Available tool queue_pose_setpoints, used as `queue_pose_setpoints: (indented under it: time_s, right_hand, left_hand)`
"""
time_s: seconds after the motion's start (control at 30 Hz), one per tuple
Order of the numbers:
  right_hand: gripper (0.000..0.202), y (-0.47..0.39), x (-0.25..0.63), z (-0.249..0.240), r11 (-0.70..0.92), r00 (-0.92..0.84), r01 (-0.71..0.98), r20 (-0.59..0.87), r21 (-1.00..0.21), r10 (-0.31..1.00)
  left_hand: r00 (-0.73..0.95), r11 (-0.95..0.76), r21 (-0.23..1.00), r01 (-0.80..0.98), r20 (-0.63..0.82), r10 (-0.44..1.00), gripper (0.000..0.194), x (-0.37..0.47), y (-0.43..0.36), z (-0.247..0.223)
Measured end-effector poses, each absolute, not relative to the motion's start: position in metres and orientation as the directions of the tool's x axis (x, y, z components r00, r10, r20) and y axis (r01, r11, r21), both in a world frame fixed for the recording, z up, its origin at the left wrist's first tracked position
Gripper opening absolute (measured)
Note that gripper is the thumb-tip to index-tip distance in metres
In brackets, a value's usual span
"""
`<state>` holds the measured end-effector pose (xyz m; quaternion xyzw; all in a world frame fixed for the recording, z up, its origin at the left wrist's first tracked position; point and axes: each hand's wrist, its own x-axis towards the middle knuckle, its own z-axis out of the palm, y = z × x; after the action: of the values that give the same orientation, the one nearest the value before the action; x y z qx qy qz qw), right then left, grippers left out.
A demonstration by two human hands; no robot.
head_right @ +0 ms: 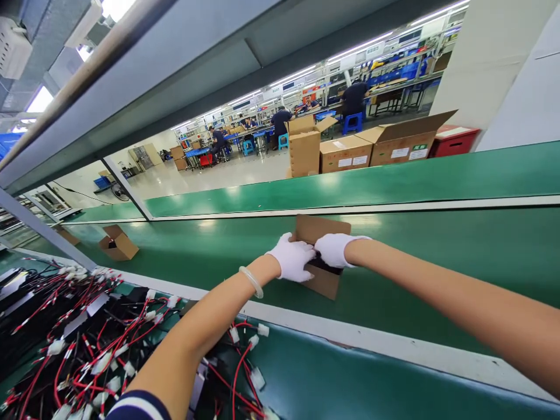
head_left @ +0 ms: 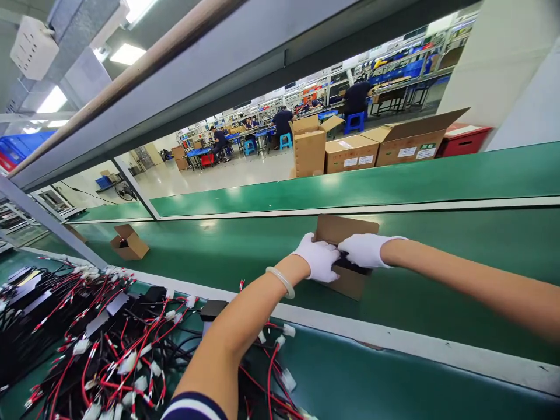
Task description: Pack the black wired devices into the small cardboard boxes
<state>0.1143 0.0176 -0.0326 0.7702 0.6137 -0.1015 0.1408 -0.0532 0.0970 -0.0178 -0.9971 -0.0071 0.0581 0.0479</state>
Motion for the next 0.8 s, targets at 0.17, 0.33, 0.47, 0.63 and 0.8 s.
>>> queue_pose_setpoints:
  time_s: [0.17, 0.33, 0.47, 0.63, 0.8]
  right_hand:
    - [0.022, 0.033, 0.089, -0.018, -0.196, 0.226, 0.973, -0.365, 0.120, 0.903]
    - [0.031, 0.028, 0.070, -0.003, -0.222, 0.246, 0.967, -0.239, 0.123, 0.939]
    - [0.037, 0.047, 0.061, -0.004, -0.207, 0.228, 0.973, -0.265, 0.105, 0.937]
    - [0.033, 0.085, 0.054, -0.013, -0.179, 0.196, 0.981, -0.429, 0.080, 0.882]
    - [0.034, 0.101, 0.039, -0.025, -0.163, 0.149, 0.986, -0.520, 0.018, 0.841]
  left_hand:
    - [0.995, -0.996, -0.090, 0.013, -0.097, 0.022, 0.060, -0.084, 0.113, -0.014]
    - [0.994, -0.992, -0.128, -0.011, -0.112, 0.004, 0.047, -0.121, 0.128, -0.009]
    - [0.993, -0.991, -0.130, 0.021, -0.116, 0.036, 0.048, -0.130, 0.134, -0.008]
    - [0.992, -0.991, -0.120, 0.062, -0.106, 0.075, 0.050, -0.131, 0.139, -0.002]
    - [0.974, -0.986, -0.128, 0.104, -0.185, 0.127, 0.034, -0.149, 0.145, -0.002]
